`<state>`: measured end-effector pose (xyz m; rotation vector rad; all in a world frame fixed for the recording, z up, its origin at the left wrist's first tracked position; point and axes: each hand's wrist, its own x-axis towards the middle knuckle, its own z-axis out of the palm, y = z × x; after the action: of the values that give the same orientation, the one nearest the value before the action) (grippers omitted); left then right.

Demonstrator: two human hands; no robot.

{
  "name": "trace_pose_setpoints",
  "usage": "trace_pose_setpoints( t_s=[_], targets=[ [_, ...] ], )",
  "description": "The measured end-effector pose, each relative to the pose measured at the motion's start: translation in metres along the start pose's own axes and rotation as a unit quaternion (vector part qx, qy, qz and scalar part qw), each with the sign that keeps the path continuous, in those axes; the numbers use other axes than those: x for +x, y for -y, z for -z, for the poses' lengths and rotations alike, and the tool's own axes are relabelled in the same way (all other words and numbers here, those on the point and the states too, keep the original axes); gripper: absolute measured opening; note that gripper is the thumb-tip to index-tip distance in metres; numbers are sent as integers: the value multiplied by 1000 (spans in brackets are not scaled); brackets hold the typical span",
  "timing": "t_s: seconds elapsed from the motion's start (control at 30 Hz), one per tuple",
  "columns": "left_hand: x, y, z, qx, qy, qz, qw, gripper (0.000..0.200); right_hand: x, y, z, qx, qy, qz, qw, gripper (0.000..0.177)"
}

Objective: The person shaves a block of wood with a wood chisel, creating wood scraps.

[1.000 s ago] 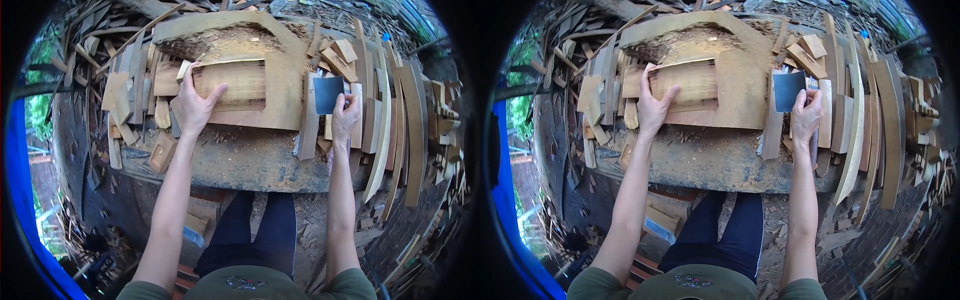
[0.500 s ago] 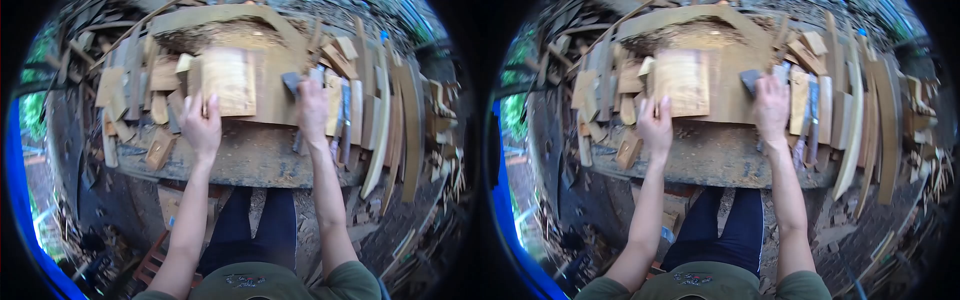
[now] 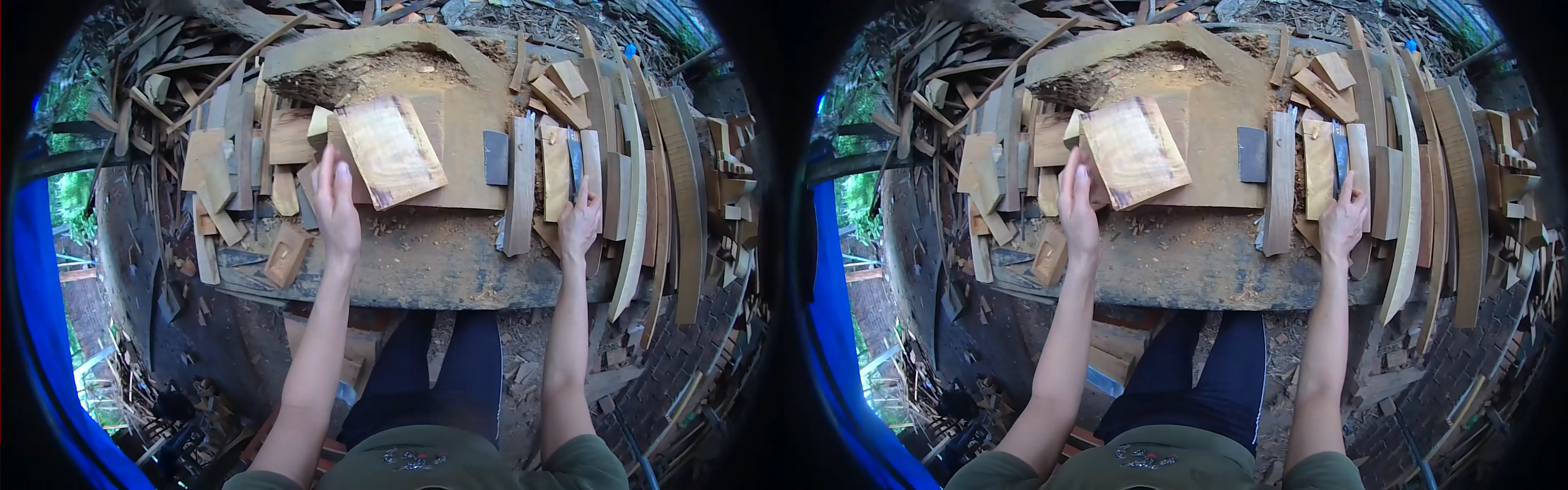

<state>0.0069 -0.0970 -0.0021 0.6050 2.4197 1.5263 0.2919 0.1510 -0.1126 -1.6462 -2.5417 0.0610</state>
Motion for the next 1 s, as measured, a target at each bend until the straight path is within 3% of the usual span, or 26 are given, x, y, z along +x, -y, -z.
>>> trace_pose_setpoints(
  t_s=[0.07,0.13,0.17,0.2,0.23,0.33,0.4,0.43,0.53,0.83,1.0],
  targets=[
    [21,-2,-8,-74,-21,7,997,56,4,-7,3,43,3,-10,999,56],
    [35,-13,-20,-257,17,137,957,55,3,-13,10,128,99,-11,987,61],
    [41,3,-31,-196,5,65,978,57,-6,-11,17,95,47,44,993,65],
    [42,19,-38,-133,-8,-5,991,58,-16,10,44,170,61,47,982,66],
    [38,6,-35,-257,9,56,965,54,-26,39,79,241,74,48,966,67],
    [34,-6,-35,-346,21,87,934,54,-58,95,118,312,93,192,926,65],
    [41,-3,-35,-345,39,71,935,56,-77,127,127,310,100,235,916,64],
    [42,-4,-34,-340,29,62,938,55,-83,140,133,304,169,224,911,63],
    [43,-11,-36,-334,-6,63,940,53,-92,163,143,232,213,269,910,58],
    [38,-6,-43,-328,-43,19,943,49,-113,164,172,200,296,254,899,60],
    [40,1,-47,-295,-60,9,954,48,-64,204,138,220,226,286,905,58]
  ],
)
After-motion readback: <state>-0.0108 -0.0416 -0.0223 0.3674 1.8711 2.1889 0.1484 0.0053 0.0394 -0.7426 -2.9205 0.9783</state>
